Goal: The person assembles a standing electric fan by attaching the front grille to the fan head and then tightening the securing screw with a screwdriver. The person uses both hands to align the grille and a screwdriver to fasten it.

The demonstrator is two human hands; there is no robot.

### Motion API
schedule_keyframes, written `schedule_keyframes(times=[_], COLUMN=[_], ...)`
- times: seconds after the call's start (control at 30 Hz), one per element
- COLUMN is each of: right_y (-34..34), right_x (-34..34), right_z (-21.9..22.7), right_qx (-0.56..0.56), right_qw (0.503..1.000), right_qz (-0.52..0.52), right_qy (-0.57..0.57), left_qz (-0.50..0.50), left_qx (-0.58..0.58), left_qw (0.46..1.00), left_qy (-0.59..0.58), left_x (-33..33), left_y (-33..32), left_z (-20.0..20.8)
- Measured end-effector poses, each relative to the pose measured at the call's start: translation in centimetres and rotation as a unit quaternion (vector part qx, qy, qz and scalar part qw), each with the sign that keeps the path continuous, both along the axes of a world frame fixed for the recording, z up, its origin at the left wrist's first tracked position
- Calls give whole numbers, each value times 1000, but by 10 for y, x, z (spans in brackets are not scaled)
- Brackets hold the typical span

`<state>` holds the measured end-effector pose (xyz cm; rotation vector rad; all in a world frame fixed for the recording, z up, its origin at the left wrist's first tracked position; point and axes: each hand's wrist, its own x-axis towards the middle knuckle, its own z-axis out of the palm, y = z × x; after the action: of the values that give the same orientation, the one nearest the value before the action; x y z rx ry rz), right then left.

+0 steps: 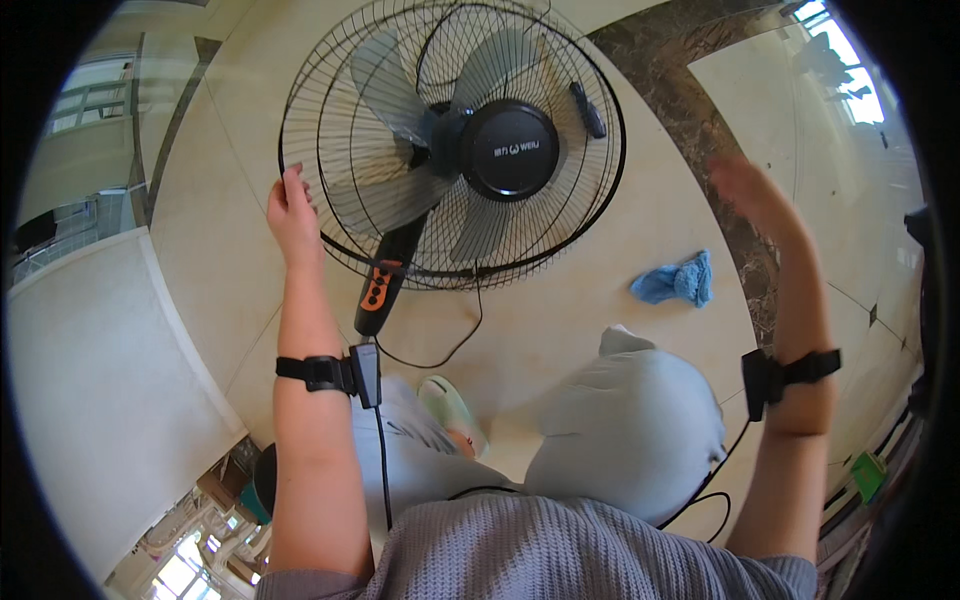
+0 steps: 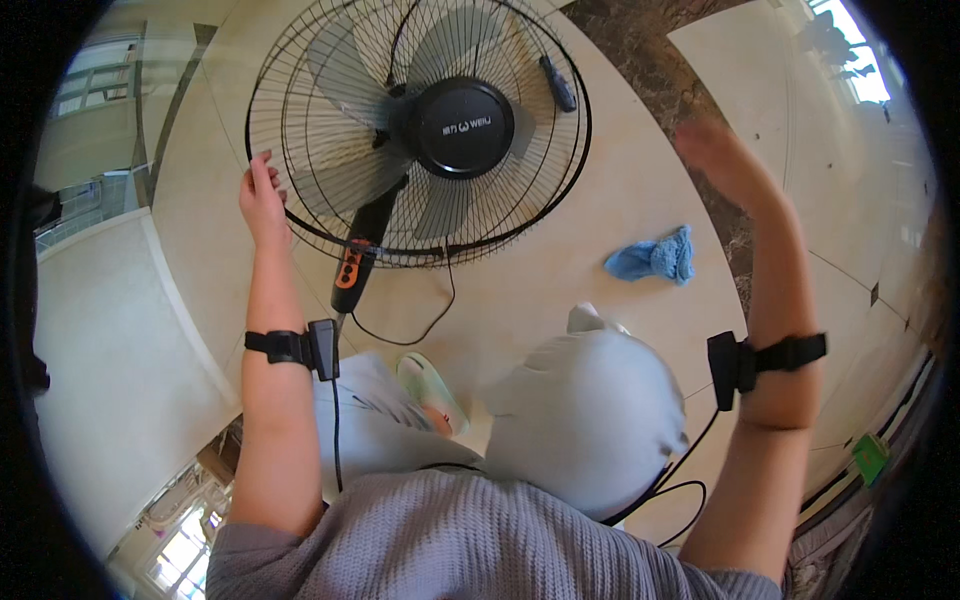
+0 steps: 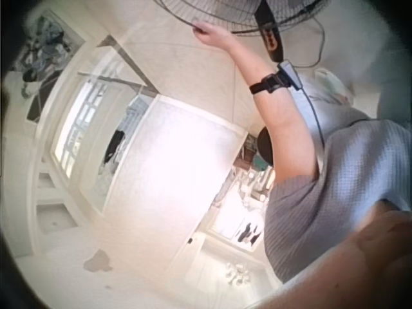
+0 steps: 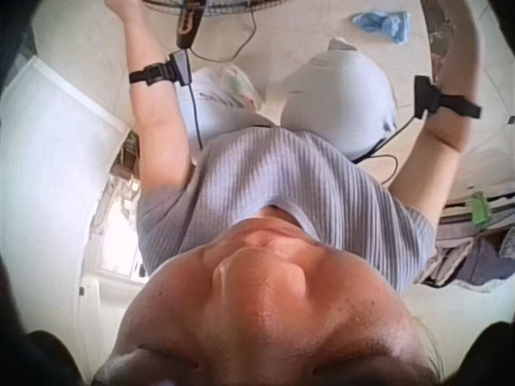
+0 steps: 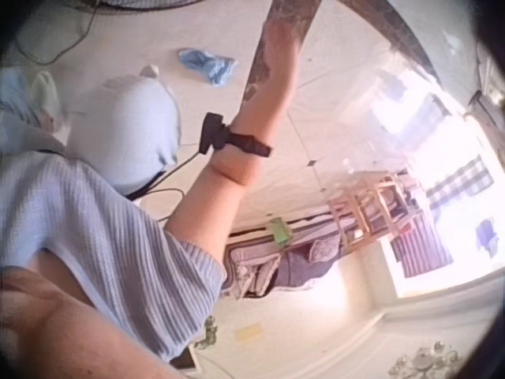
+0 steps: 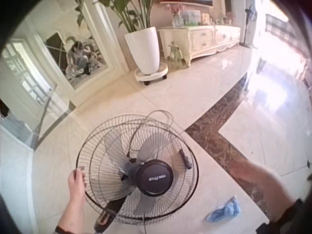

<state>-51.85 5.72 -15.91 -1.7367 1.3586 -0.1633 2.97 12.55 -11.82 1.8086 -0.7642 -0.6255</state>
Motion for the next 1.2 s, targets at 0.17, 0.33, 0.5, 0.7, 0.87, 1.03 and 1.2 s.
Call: schedule_keyframes(times=[0.17, 0.33, 0.5, 0.7, 0.87, 1.03, 1.2], right_y=[-113, -167, -243, -308, -362, -330, -173], right_x=[58, 108, 143, 190, 207, 177, 107], right_z=[102, 137, 172, 219, 209, 140, -28], right_qx=[-34, -159, -332, -468, -516, -425, 20], right_qw=[981, 979, 921, 809, 759, 828, 984], right_qz=[170, 17, 84, 172, 188, 183, -155], right_qy=[83, 127, 187, 309, 351, 317, -79], left_qz=[41, 44, 32, 29, 64, 53, 52], left_qx=[31, 93, 105, 121, 107, 89, 99], left_qw=[998, 994, 994, 992, 992, 995, 994], left_qy=[-44, 23, 11, -2, -10, 3, 9], left_x=[-10, -5, 1, 7, 5, -1, 1], left_y=[-1, 3, 3, 2, -1, 2, 4], left_z=[4, 13, 7, -4, -4, -2, 2])
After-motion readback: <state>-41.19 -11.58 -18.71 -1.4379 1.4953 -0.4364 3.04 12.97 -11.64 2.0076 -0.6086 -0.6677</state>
